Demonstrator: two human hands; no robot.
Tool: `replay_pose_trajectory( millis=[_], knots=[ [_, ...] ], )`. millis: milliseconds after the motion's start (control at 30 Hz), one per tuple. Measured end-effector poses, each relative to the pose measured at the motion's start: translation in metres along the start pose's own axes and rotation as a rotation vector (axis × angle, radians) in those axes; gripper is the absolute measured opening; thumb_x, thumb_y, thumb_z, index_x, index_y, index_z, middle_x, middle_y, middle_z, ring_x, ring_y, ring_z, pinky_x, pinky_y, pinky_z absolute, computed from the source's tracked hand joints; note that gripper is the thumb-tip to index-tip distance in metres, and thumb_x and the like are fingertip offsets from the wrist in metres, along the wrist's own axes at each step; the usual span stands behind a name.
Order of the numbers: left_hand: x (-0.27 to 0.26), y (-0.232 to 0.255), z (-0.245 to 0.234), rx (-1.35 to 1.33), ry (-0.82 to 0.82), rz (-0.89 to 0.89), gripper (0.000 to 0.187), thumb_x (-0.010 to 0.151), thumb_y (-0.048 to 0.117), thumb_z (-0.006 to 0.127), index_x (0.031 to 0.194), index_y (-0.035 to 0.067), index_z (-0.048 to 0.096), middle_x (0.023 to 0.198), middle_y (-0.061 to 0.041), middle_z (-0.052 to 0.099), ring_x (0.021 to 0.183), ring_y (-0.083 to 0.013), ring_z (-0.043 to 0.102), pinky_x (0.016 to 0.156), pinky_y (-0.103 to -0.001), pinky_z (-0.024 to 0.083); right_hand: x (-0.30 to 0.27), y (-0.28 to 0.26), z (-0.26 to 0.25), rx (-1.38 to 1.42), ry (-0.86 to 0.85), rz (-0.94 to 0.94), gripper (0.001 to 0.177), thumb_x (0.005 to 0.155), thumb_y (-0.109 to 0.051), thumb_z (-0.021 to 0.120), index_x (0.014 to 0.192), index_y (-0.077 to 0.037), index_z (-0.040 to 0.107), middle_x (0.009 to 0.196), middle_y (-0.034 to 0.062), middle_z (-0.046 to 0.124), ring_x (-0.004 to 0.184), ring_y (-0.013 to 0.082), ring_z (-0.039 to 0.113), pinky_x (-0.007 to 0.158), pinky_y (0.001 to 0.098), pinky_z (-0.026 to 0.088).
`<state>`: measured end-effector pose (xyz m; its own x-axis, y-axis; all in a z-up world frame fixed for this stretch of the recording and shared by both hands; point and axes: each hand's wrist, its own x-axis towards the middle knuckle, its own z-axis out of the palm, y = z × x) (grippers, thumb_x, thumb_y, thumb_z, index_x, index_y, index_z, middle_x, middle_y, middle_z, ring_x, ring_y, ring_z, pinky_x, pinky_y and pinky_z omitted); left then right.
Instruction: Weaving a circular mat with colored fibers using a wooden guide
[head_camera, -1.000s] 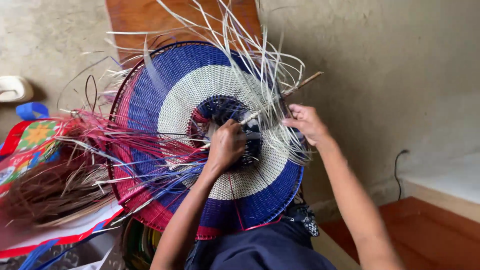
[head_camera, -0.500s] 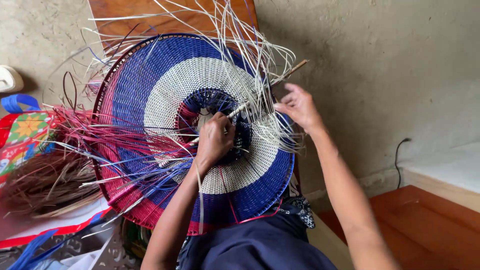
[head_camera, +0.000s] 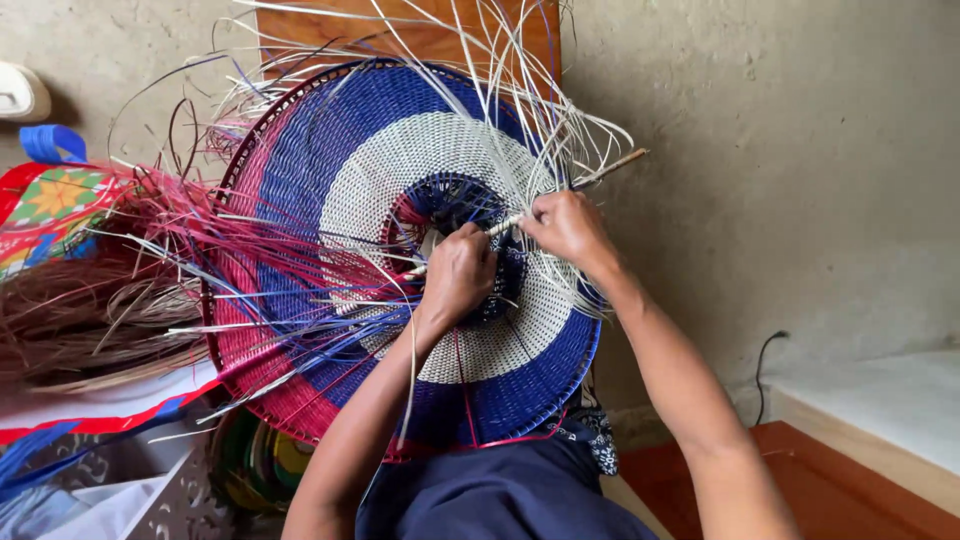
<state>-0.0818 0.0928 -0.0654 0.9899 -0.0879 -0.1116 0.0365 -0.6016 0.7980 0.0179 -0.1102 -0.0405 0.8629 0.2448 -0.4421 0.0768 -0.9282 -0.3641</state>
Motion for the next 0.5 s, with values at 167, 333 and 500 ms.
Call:
replay_pose_trajectory(
  millis=[167, 333, 500],
  knots=[
    [-0.004, 0.008, -0.007, -0.025, 0.121, 0.051, 0.017, 0.081, 0.010, 0.067, 0.070, 0.000, 0.060, 0.078, -0.012, 0.061, 0.066, -0.0348, 0.060, 0.058, -0.046, 0.051, 0.048, -0.035, -0.098, 0.900, 0.036, -0.215, 0.013, 0.087, -0.008, 0.063, 0.075, -0.009, 0.066, 0.064, 0.0014, 0.064, 0.047, 0.0101, 0.052, 0.043, 0.0234, 0.042],
    [-0.004, 0.006, -0.008, -0.045, 0.207, 0.095, 0.014, 0.080, 0.004, 0.065, 0.067, -0.002, 0.062, 0.075, -0.011, 0.062, 0.056, -0.0301, 0.056, 0.053, -0.042, 0.049, 0.041, -0.106, -0.200, 1.261, 0.290, -0.363, 0.015, 0.099, -0.008, 0.067, 0.084, -0.009, 0.066, 0.071, 0.0020, 0.061, 0.053, 0.0149, 0.051, 0.048, 0.0291, 0.045],
    [-0.003, 0.000, -0.004, -0.020, 0.222, 0.108, 0.015, 0.079, 0.002, 0.064, 0.065, -0.003, 0.061, 0.072, -0.011, 0.061, 0.051, -0.0269, 0.053, 0.049, -0.041, 0.048, 0.021, -0.067, -0.122, 0.223, 0.348, -0.571, 0.028, 0.099, -0.006, 0.067, 0.075, -0.004, 0.052, 0.139, 0.0430, 0.054, 0.123, 0.0516, 0.062, 0.104, 0.0497, 0.055]
  ],
)
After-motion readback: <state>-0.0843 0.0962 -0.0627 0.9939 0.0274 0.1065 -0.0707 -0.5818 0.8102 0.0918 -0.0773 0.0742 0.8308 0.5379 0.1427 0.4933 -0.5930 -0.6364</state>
